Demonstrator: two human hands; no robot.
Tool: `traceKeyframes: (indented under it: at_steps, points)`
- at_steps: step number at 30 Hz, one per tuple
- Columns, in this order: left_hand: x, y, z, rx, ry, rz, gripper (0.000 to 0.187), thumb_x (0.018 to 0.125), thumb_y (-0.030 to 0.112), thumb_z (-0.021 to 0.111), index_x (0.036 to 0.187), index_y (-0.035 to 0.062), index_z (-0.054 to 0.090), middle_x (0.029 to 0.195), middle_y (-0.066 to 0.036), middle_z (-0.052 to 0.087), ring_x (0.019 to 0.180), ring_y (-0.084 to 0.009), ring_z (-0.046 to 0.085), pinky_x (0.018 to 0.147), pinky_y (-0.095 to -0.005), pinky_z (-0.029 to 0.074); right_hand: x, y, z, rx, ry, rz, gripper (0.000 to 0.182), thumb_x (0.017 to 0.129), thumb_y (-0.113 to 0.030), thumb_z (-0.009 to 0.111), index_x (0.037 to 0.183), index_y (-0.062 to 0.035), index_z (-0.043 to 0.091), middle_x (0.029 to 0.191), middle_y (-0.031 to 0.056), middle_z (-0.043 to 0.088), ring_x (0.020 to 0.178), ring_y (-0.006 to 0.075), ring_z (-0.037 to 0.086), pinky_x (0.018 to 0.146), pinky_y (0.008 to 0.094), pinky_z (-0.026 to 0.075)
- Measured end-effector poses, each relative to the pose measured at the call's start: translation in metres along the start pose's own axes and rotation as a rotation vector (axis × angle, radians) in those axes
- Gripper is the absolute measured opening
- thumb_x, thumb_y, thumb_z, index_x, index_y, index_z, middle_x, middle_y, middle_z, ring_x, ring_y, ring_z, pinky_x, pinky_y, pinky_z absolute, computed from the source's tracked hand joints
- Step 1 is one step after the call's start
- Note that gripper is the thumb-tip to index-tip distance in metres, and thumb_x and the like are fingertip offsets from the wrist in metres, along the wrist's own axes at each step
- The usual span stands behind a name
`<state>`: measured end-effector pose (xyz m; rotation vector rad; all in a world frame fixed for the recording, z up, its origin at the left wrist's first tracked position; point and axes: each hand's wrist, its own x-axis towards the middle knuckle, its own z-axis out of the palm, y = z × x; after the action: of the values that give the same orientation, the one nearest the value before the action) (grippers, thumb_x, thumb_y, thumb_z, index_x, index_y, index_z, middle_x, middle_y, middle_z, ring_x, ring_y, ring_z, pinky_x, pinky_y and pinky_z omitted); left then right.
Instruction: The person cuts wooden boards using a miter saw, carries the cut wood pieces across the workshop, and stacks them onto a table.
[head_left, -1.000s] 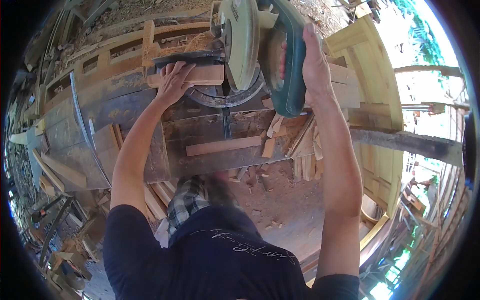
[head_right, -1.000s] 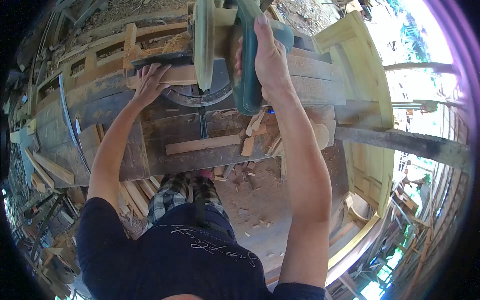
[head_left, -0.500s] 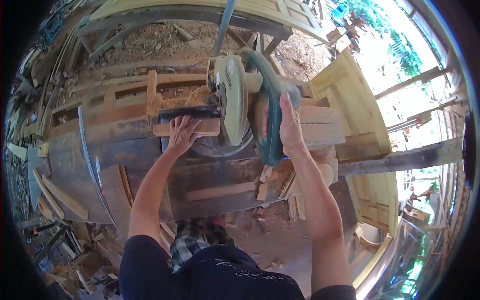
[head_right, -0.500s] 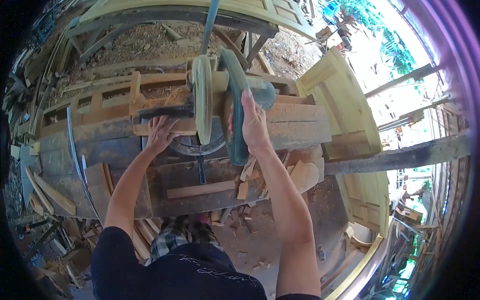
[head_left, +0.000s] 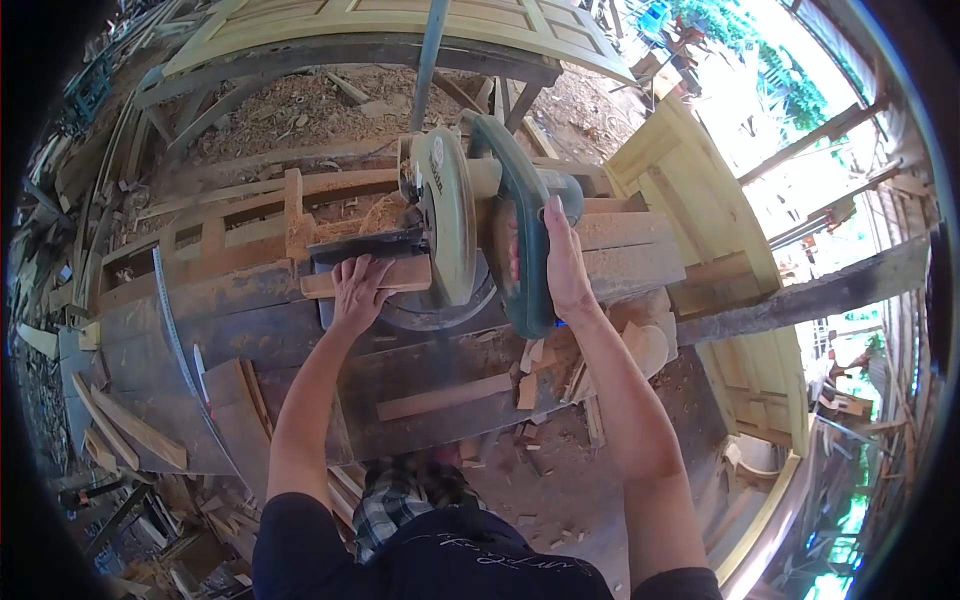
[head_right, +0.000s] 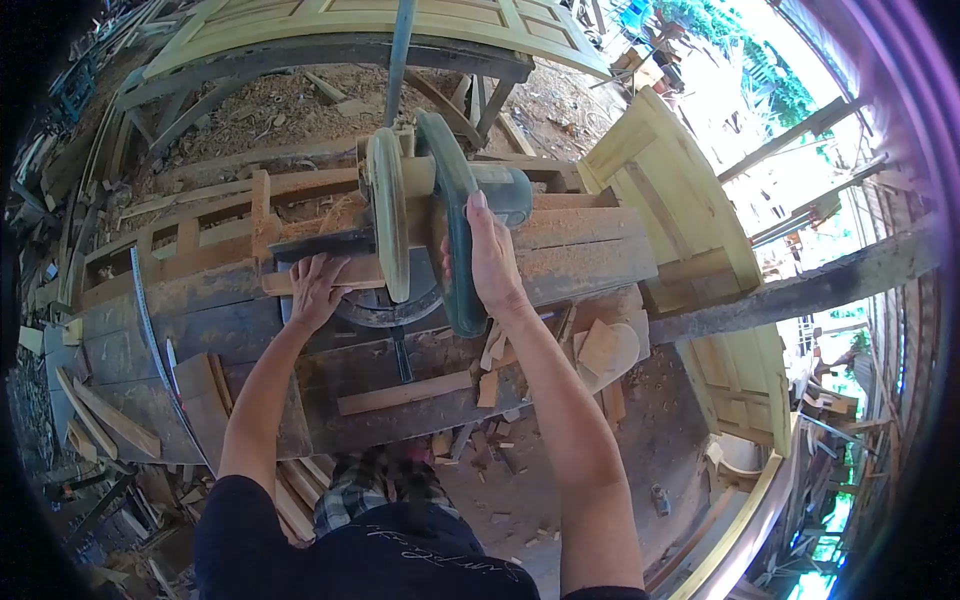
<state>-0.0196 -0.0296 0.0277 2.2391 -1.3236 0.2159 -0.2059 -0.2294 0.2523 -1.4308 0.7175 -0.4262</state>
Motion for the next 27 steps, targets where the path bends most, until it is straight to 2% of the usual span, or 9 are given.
traceKeyframes:
  at_steps: [8, 10, 13, 17, 19, 22, 27]
  points:
    - [-0.006, -0.004, 0.009, -0.008, 0.047, 0.006, 0.057, 0.075, 0.027, 0.075, 0.13, 0.0224, 0.058, 0.124, -0.01, 0.048, 0.115, -0.0322, 0.045, 0.099, -0.0503, 0.031, 0.0, -0.001, 0.001, -0.031, -0.006, -0.014, 0.072, 0.096, -0.067, 0.033, 0.104, 0.0008, 0.057, 0.071, 0.0059, 0.058, 0.054, 0.0136, 0.056, 0.053, 0.0275, 0.049]
    - [-0.005, -0.005, 0.009, -0.013, 0.049, 0.006, 0.056, 0.076, 0.027, 0.075, 0.13, 0.0225, 0.058, 0.124, -0.01, 0.048, 0.115, -0.0324, 0.045, 0.1, -0.0503, 0.031, -0.003, -0.007, 0.002, -0.004, -0.045, 0.015, 0.071, 0.092, -0.071, 0.04, 0.092, -0.002, 0.055, 0.066, 0.0061, 0.056, 0.054, 0.0145, 0.057, 0.051, 0.0288, 0.049]
    - [-0.006, -0.006, 0.013, 0.004, 0.057, 0.018, 0.055, 0.076, 0.026, 0.074, 0.129, 0.022, 0.059, 0.125, -0.01, 0.048, 0.115, -0.0325, 0.045, 0.1, -0.0504, 0.03, -0.002, -0.007, -0.002, 0.067, -0.111, 0.093, 0.072, 0.09, -0.074, 0.041, 0.088, -0.0033, 0.056, 0.063, 0.0064, 0.055, 0.052, 0.016, 0.057, 0.05, 0.0297, 0.048]
    - [-0.008, -0.002, 0.012, 0.004, 0.09, -0.016, 0.055, 0.075, 0.022, 0.075, 0.128, 0.0238, 0.061, 0.125, -0.007, 0.049, 0.116, -0.0314, 0.045, 0.101, -0.0498, 0.03, 0.001, -0.004, -0.001, 0.079, -0.074, 0.16, 0.073, 0.087, -0.076, 0.044, 0.084, -0.0048, 0.056, 0.062, 0.0064, 0.055, 0.05, 0.0166, 0.056, 0.049, 0.0299, 0.048]
    - [-0.011, -0.006, 0.016, 0.011, 0.052, -0.026, 0.054, 0.077, 0.025, 0.073, 0.13, 0.0257, 0.06, 0.125, -0.008, 0.049, 0.117, -0.0325, 0.044, 0.101, -0.0503, 0.03, 0.001, -0.005, -0.002, 0.075, -0.095, 0.114, 0.073, 0.085, -0.077, 0.047, 0.082, -0.0052, 0.057, 0.062, 0.0064, 0.055, 0.049, 0.0168, 0.055, 0.049, 0.0299, 0.048]
    - [-0.012, -0.009, 0.018, 0.018, 0.04, -0.022, 0.054, 0.079, 0.028, 0.071, 0.131, 0.0285, 0.059, 0.125, -0.009, 0.049, 0.118, -0.0334, 0.044, 0.101, -0.0505, 0.029, 0.001, -0.007, -0.003, 0.054, -0.123, 0.128, 0.071, 0.089, -0.076, 0.041, 0.085, -0.006, 0.055, 0.061, 0.0071, 0.055, 0.049, 0.0172, 0.054, 0.049, 0.0304, 0.047]
    - [-0.012, -0.004, 0.015, 0.01, 0.073, -0.036, 0.056, 0.077, 0.026, 0.073, 0.13, 0.0305, 0.059, 0.126, -0.007, 0.048, 0.117, -0.0325, 0.044, 0.1, -0.0499, 0.03, -0.003, -0.004, -0.002, 0.058, -0.08, 0.124, 0.074, 0.09, -0.075, 0.04, 0.095, -0.0034, 0.057, 0.064, 0.0067, 0.056, 0.052, 0.0159, 0.055, 0.051, 0.0295, 0.047]
